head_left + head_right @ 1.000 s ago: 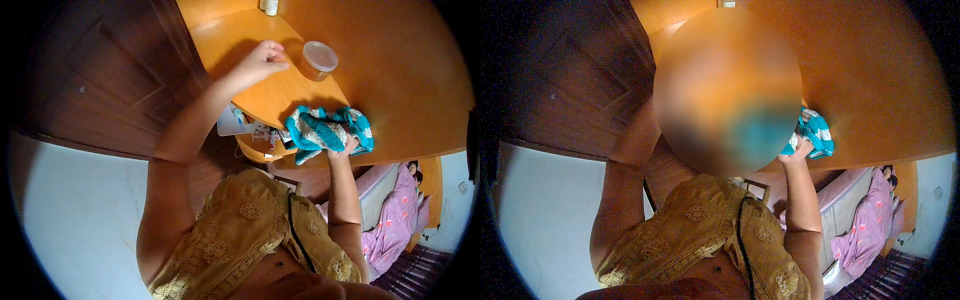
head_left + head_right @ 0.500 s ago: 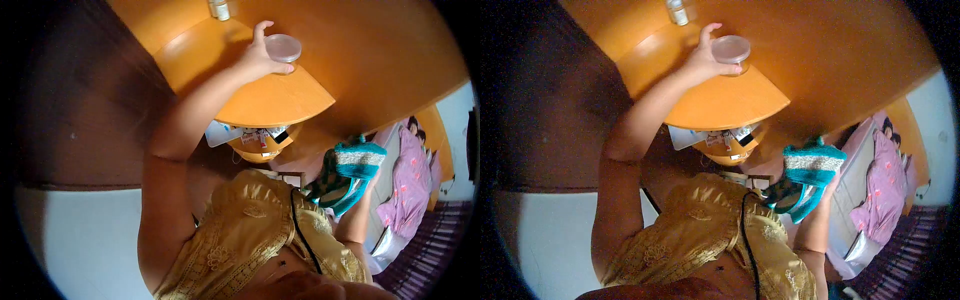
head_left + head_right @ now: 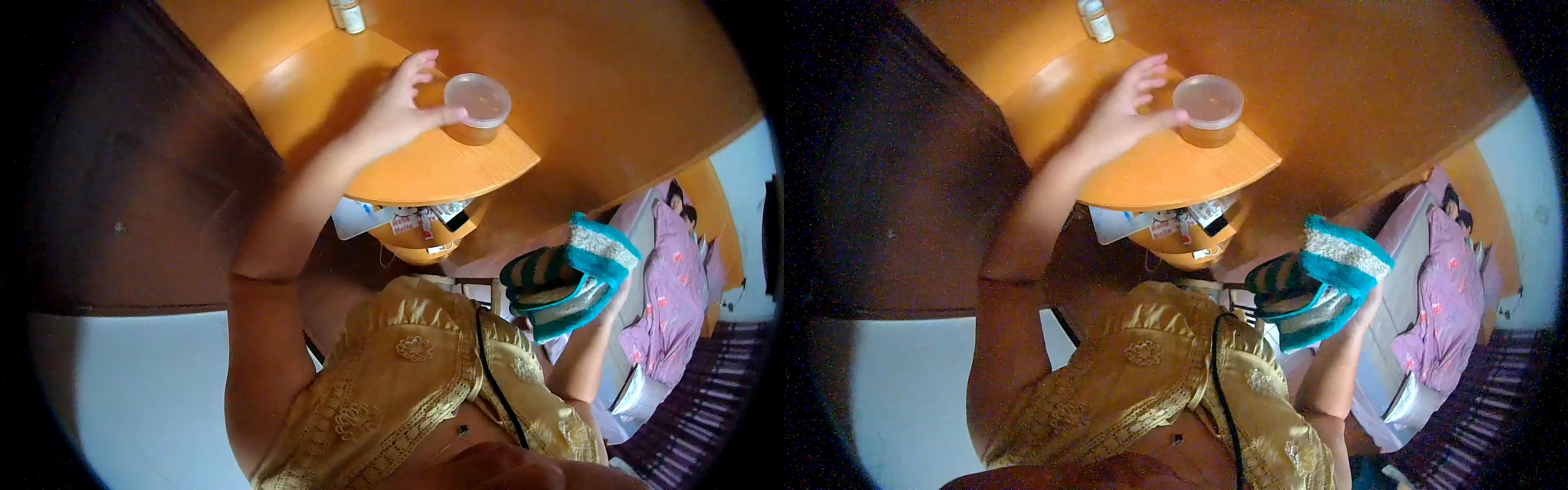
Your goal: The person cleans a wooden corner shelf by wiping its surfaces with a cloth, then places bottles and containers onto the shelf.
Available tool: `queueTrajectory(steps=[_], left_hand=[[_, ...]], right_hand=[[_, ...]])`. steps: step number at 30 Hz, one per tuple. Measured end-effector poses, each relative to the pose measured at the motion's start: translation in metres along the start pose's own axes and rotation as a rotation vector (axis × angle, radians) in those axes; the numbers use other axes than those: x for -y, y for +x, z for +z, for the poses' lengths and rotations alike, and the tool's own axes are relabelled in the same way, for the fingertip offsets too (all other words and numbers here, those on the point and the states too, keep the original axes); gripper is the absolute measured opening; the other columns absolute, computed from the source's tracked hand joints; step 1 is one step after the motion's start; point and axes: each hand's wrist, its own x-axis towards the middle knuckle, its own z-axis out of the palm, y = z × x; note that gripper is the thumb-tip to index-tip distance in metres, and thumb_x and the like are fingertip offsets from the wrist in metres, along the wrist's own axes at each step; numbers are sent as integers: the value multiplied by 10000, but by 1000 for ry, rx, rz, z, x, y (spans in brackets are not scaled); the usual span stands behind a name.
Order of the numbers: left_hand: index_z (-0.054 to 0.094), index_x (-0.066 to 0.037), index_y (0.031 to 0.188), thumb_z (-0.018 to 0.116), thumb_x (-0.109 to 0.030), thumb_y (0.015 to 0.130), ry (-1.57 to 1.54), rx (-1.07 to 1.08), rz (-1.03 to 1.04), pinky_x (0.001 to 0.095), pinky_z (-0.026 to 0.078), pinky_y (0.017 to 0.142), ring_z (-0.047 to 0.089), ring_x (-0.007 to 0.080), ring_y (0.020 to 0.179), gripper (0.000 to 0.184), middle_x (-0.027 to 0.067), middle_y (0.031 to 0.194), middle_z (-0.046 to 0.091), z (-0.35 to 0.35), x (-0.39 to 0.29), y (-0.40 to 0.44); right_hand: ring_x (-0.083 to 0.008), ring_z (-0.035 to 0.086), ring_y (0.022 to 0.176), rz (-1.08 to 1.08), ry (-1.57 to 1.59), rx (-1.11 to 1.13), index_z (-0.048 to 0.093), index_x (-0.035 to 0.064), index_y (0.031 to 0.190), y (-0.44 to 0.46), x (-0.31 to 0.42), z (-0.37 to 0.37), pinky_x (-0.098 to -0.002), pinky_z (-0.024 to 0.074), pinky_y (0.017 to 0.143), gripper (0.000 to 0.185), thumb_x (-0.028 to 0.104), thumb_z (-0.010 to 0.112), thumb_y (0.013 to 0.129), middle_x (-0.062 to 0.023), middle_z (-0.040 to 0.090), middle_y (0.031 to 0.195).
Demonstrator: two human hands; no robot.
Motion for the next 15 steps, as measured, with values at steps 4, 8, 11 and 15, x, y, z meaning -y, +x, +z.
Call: queueTrajectory(steps=[4, 8, 11, 15], left_hand=[[567, -21, 1122, 711, -144, 858, -116, -299, 91, 322, 472, 891, 595, 178, 994, 325, 86, 1009, 634, -57, 12, -36], [590, -29, 920, 653, -103, 905, -329, -713, 44, 252, 464, 651, 559, 88, 647, 98, 16, 741, 623, -100, 1, -96], [573, -65, 890, 573, -132, 953, -492, -903, 104, 280, 439, 582, 462, 84, 540, 93, -14, 636, 517, -113, 18, -141], [557, -87, 855, 502, -181, 985, -708, -1146, -27, 273, 421, 557, 389, 68, 503, 169, -27, 583, 440, -112, 50, -192]], right_hand=[[-311, 594, 1030, -120, -245, -88, 577, 34, 1155, -11, 7, 21, -445, 476, 917, 426, 375, 487, 917, -145, 627, 1133], [-332, 581, 1050, -527, -621, -221, 575, 29, 1162, -14, 2, 67, -439, 457, 936, 401, 307, 508, 880, -162, 618, 1148], [-347, 572, 1065, -922, -981, -177, 574, 26, 1168, -15, -16, 123, -435, 442, 949, 393, 255, 524, 853, -176, 611, 1159], [-368, 559, 1085, -1289, -1266, 294, 573, 21, 1176, -14, -54, 201, -429, 423, 968, 396, 186, 545, 817, -193, 601, 1174]])
